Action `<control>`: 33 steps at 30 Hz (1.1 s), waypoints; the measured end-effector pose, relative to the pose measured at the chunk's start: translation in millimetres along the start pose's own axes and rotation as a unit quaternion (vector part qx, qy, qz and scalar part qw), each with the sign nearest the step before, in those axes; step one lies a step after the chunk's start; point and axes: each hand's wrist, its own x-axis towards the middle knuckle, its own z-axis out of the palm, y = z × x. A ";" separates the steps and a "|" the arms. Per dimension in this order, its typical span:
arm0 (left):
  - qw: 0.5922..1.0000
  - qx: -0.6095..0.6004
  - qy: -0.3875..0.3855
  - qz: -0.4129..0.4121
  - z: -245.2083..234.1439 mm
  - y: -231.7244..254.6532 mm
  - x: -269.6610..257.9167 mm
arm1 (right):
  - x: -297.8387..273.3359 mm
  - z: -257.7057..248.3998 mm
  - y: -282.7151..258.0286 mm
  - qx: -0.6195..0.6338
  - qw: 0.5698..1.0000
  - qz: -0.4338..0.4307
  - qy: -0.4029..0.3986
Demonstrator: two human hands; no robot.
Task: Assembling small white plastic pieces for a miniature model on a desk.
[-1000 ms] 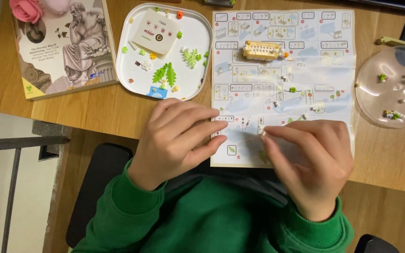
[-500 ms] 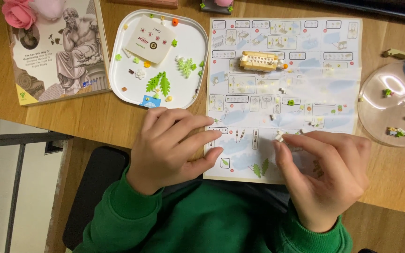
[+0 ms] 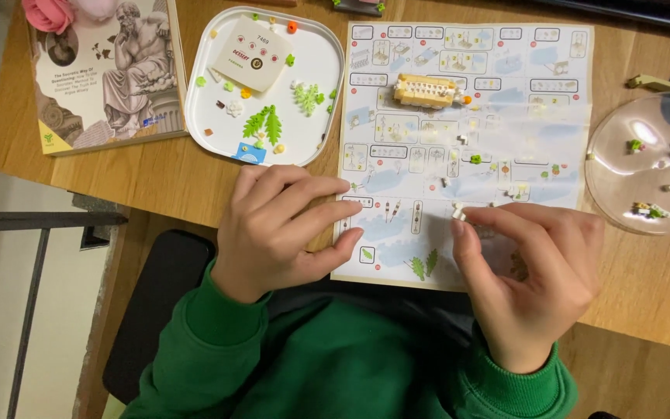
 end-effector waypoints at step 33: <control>0.999 -0.017 0.040 0.011 -1.9 -2.3 -1.4 | -6.0 6.7 3.3 -0.028 0.999 0.011 0.037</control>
